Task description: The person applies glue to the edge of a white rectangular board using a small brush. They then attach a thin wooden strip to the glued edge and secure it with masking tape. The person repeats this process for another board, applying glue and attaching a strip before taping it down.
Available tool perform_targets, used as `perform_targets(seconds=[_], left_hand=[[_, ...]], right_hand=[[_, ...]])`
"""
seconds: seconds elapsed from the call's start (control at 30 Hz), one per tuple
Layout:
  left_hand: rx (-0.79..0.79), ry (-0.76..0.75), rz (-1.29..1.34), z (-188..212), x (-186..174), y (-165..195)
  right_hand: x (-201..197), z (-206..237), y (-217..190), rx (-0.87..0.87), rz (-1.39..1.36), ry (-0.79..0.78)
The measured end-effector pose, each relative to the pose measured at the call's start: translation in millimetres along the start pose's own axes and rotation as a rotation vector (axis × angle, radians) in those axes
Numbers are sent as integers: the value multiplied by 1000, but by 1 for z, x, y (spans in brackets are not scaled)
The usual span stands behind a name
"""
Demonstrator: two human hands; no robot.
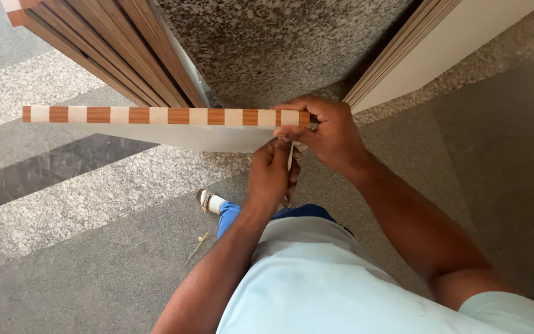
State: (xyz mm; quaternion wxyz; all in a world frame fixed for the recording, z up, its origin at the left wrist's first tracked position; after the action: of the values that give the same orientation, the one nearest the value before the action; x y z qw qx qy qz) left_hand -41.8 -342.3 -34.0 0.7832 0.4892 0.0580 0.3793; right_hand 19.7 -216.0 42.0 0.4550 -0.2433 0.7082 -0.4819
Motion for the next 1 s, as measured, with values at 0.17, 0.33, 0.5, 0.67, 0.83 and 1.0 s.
perform_targets(seconds=[0.17, 0.33, 0.5, 0.67, 0.83, 1.0], left_hand=[[15, -34, 16, 3, 2, 10], [12, -68, 88, 8, 3, 18], [21, -22, 63, 11, 2, 20], [-278, -242, 174, -12, -8, 3], [-327, -220, 54, -15, -14, -18], [-37, -135, -238, 27, -18, 11]], right_hand=[[2, -5, 6, -136, -68, 16], [5, -2, 19, 73, -61, -12], [8, 1, 23, 184, -74, 2], [7, -4, 25, -48, -21, -9], [11, -6, 36, 19, -45, 17], [19, -2, 42, 34, -107, 81]])
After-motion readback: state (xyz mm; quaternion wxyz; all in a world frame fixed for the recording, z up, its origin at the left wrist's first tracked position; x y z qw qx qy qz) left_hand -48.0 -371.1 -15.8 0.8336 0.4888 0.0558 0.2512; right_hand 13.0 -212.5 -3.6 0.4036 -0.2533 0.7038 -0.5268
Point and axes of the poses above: each hand's wrist, its own z-axis away from the middle knuckle, its own x-axis out of the palm, y = z × x, the point moved 3 cm from there along -z, towards the middle knuckle, and after that the axes turned 3 degrees about z, right-handed, at the moved point
